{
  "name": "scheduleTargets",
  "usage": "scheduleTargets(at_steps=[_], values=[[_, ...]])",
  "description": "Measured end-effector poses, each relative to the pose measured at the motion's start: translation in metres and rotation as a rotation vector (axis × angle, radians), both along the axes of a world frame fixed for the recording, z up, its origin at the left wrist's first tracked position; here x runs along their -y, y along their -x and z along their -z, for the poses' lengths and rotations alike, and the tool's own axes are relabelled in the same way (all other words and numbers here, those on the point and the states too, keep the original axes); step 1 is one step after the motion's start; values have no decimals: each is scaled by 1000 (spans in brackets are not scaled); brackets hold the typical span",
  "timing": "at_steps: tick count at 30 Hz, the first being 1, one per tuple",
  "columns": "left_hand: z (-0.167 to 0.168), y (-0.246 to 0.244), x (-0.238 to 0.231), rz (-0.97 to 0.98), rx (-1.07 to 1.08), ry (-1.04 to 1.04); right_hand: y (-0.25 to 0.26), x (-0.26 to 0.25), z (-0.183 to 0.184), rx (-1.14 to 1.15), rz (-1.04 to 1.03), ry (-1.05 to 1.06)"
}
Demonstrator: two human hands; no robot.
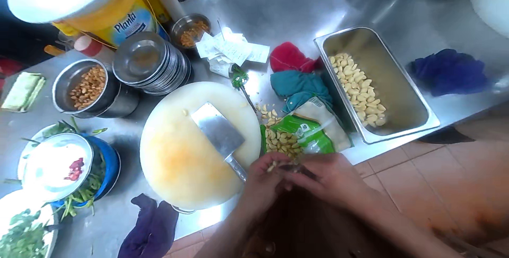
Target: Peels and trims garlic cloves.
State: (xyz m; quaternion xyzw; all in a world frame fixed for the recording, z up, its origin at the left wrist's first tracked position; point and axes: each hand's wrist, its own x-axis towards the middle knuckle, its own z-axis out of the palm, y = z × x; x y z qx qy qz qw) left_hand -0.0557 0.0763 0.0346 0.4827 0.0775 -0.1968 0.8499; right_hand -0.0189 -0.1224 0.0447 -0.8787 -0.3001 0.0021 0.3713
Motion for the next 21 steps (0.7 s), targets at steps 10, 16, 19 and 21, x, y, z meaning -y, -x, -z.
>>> scheduleTargets(at_steps=[10,16,19,21], values=[[8,-21,-6,-421,-432,373,-90,-25,-1,-79,201,384],[16,-26,4,-512,-427,572,-124,-51,17,-234,114,547],[20,-26,4,-501,-378,645,-116,-50,22,-234,110,414],[22,-26,1,-465,-319,622,-103,-41,11,-224,111,341]])
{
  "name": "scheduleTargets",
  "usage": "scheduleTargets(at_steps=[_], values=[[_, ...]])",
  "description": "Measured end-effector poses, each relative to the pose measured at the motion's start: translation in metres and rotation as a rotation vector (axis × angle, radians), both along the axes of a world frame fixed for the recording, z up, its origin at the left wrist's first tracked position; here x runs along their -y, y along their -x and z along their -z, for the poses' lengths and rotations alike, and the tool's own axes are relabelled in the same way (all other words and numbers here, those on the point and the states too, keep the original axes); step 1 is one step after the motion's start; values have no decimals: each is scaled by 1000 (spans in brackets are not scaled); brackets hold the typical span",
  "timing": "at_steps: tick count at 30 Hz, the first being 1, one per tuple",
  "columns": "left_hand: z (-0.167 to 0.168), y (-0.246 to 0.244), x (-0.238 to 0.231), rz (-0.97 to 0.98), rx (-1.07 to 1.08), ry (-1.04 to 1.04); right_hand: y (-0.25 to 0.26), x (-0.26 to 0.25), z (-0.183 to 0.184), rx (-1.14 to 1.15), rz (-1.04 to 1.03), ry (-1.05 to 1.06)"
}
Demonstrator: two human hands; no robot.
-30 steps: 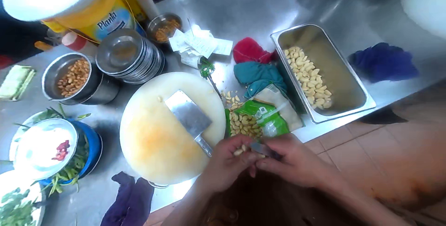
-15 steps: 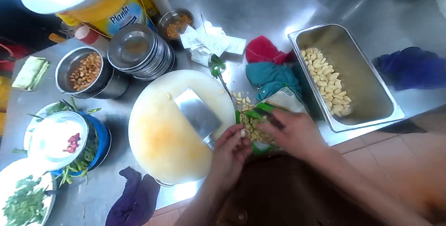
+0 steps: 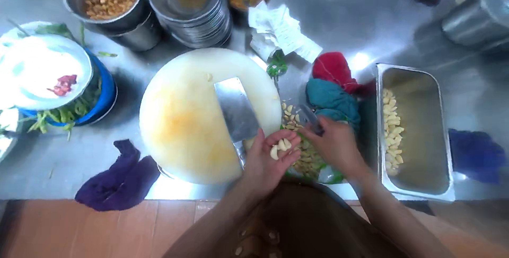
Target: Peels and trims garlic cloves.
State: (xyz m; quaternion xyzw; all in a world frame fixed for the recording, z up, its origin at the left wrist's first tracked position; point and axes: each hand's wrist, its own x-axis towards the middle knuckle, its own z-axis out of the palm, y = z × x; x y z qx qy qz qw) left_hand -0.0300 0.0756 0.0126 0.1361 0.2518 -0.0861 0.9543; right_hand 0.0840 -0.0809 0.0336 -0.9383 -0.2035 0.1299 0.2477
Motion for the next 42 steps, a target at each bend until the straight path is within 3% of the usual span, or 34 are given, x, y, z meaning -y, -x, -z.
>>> scheduleTargets(at_steps=[6,11,18,21,28,35,38,42], values=[[9,-5,-6,123,131,-174,31,8,-34,52,-51,-95],[17,-8,-2,220,202,-154,39,-4,-24,59,-203,-173],[15,-5,-3,311,193,-111,47,-4,-11,-40,-230,-38],[18,-3,-7,341,175,-127,44,-6,-12,-177,-165,-50],[19,-2,-6,301,155,-54,45,-4,-14,-525,81,-437],[22,-1,-7,270,75,-212,39,-2,-21,-1074,433,-746],[19,2,-12,215,3,-299,38,2,-25,-1010,432,-731],[7,14,-22,90,-99,-428,24,-3,-44,-661,311,-475]])
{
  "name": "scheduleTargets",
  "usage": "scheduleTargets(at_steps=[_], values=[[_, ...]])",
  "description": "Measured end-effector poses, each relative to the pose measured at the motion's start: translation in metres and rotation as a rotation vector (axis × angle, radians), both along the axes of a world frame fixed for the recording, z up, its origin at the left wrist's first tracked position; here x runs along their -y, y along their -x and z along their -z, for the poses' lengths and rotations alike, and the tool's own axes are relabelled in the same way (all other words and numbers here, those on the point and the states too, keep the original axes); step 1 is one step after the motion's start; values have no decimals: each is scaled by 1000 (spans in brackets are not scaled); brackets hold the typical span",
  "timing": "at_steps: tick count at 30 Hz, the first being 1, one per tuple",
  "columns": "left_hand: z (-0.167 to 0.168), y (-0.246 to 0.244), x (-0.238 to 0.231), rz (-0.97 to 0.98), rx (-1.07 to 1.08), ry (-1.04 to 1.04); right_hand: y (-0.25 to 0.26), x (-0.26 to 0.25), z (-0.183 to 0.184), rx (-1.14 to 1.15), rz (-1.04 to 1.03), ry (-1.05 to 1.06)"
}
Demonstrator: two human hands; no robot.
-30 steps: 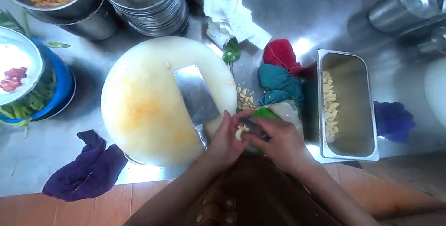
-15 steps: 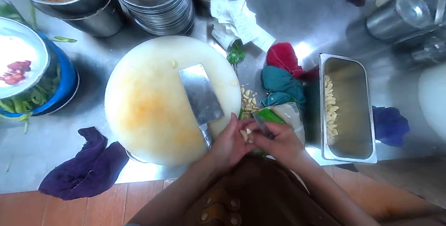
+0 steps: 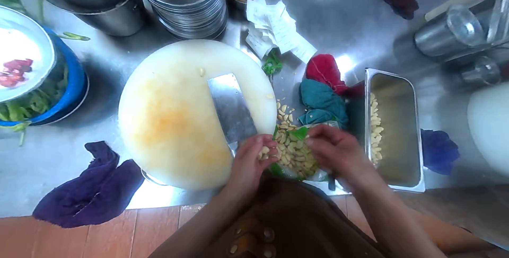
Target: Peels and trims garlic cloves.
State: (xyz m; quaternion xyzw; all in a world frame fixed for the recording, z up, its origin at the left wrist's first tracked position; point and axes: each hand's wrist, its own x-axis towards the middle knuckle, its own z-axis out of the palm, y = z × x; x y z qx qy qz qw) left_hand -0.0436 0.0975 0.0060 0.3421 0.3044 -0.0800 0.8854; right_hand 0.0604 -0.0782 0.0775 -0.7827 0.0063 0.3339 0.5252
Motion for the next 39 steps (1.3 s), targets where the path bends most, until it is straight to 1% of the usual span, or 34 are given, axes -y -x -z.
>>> scheduleTargets(at_steps=[2,3,5,7,10,15,17,19,22,24,27,35,37,39], values=[[-1,5,-5,-37,-4,12,-12,-4,-6,199,-112,215],[-1,6,-7,-42,-1,28,-17,-7,-8,277,-160,288],[2,6,-10,-48,0,80,-23,-10,-9,390,-247,378],[3,6,-12,-52,-9,111,-21,-7,-11,459,-286,392],[5,5,-14,-71,-24,92,-12,-2,-10,438,-322,411],[8,3,-18,-44,-2,72,12,9,2,361,-539,566],[6,0,-16,-36,-14,89,18,13,6,317,-556,664],[4,-2,-13,-25,-5,110,21,14,1,316,-523,743],[3,-3,-10,32,69,126,24,26,-7,596,-398,619],[4,-3,-7,66,142,166,22,23,-12,686,-349,508],[3,-7,-1,99,200,240,20,12,-4,722,-392,418],[2,-12,9,180,256,245,31,1,18,783,-465,316],[2,-11,11,226,258,227,33,-4,25,793,-477,324],[1,-11,12,264,254,200,34,-7,31,784,-493,381]])
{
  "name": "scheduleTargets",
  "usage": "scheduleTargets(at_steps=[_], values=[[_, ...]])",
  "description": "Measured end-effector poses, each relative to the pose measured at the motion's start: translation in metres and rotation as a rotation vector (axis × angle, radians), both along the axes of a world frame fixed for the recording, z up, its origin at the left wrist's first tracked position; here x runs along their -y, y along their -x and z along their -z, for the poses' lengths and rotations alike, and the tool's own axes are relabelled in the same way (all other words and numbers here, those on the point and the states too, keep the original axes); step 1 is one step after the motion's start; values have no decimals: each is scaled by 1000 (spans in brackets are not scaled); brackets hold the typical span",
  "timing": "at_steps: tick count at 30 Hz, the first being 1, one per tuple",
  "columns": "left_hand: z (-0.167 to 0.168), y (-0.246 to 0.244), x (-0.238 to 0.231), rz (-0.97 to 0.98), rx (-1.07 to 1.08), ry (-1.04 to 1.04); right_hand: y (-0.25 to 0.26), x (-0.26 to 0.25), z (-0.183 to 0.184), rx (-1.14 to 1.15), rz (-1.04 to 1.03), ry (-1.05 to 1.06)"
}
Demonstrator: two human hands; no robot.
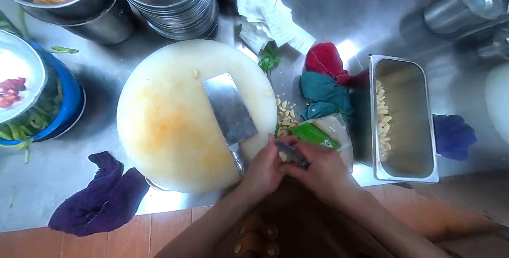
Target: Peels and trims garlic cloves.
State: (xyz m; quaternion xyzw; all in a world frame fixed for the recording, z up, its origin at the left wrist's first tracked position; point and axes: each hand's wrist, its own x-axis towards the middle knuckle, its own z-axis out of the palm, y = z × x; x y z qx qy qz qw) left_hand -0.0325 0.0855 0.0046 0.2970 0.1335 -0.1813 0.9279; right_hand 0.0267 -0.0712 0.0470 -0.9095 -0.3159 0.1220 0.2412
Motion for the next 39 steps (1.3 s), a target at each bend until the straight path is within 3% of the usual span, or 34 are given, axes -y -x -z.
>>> scheduleTargets(at_steps=[3,10,14,17,22,25,31,39], values=[[5,0,-1,14,-8,70,-2,-1,1,-45,18,65],[5,-3,2,-9,-80,84,0,-2,7,19,64,2],[5,-3,1,-8,-71,-27,-9,3,-16,-241,192,-153],[5,-2,-3,20,-46,-75,-21,10,-32,-459,307,-119],[1,-3,-6,86,69,-301,-31,15,-31,-673,280,-34],[2,-4,-7,28,55,-327,-27,17,-22,-617,242,-125],[-11,-4,-11,-13,-9,-2,-15,23,-8,-265,24,-212],[-25,-6,-4,63,60,32,-11,31,-5,-86,-51,-283]])
